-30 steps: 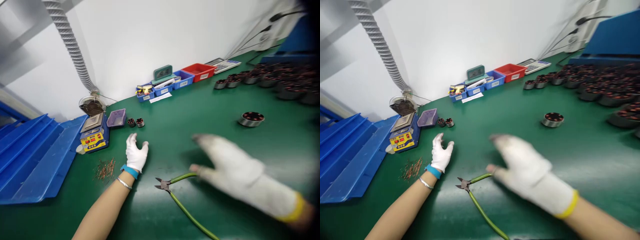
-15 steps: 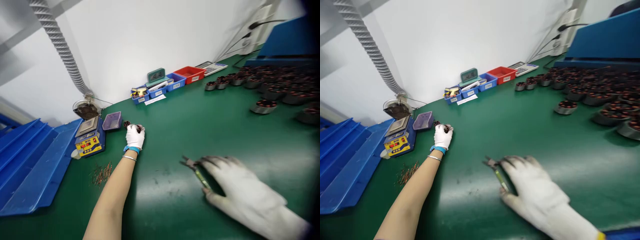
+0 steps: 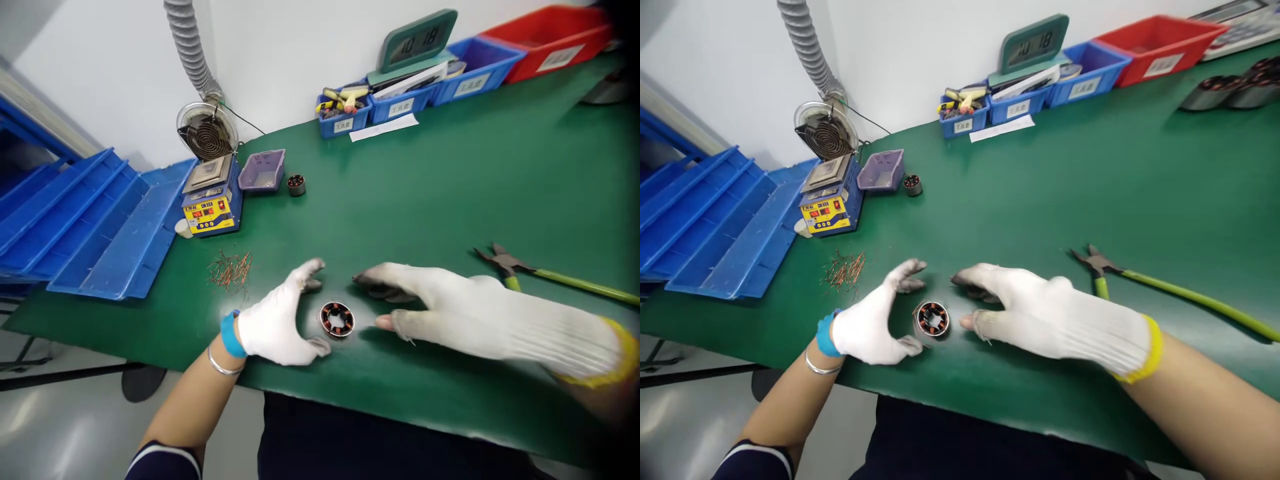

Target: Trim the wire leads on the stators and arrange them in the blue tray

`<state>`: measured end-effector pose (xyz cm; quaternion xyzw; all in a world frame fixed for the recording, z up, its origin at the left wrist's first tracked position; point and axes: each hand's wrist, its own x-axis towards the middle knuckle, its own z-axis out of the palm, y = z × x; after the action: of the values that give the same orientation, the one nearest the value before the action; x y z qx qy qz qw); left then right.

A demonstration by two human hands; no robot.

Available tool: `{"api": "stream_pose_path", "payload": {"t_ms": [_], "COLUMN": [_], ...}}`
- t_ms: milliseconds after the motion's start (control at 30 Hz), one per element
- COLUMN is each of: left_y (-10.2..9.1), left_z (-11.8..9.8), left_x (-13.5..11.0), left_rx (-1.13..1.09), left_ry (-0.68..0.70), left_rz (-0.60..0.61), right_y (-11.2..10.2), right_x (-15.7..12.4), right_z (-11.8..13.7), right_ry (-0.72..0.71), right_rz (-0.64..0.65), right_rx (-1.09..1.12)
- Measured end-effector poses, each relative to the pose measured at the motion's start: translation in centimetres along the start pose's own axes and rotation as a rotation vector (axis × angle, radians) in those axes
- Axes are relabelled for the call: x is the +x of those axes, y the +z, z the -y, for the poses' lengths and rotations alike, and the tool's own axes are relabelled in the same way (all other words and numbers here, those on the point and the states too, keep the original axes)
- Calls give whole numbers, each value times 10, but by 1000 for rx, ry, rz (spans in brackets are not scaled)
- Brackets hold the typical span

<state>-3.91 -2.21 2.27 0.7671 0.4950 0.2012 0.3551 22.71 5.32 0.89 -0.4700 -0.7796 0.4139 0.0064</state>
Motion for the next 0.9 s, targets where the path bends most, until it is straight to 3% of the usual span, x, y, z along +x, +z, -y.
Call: {"api": "stream_pose_path", "payload": {"t_ms": [67,167,233,333,433,600,633,767,900], "left_y": [0,19,38,55,46,16,15,32,46], "left_z": [3,-1,-8,-12,-8,-1,-1,1,5], "left_x": [1,5,9,15,16,13,13,12,14], "left_rx": [-66,-79,-38,41,5,-118,-124,-115,-169], "left_ry": [-67,-222,-316,-297,-212,-118,-116,-253,-275], "left_rz": [-55,-137,-192,-242,-164,100,72,-242,-268], "right_y": [-2,8,20,32,35,36,38,45,44], "right_x": [10,19,21,22,21,18,17,17,18], "right_z": [10,22,30,38,38,37,37,35,27], "right_ry": [-25,-36,-13,11,32,151,148,109,139], "right_rz": [79,157,119,23,-15,-51,-57,-69,-184], "right_rx": [89,238,254,181,121,-54,-65,-100,-308]}}
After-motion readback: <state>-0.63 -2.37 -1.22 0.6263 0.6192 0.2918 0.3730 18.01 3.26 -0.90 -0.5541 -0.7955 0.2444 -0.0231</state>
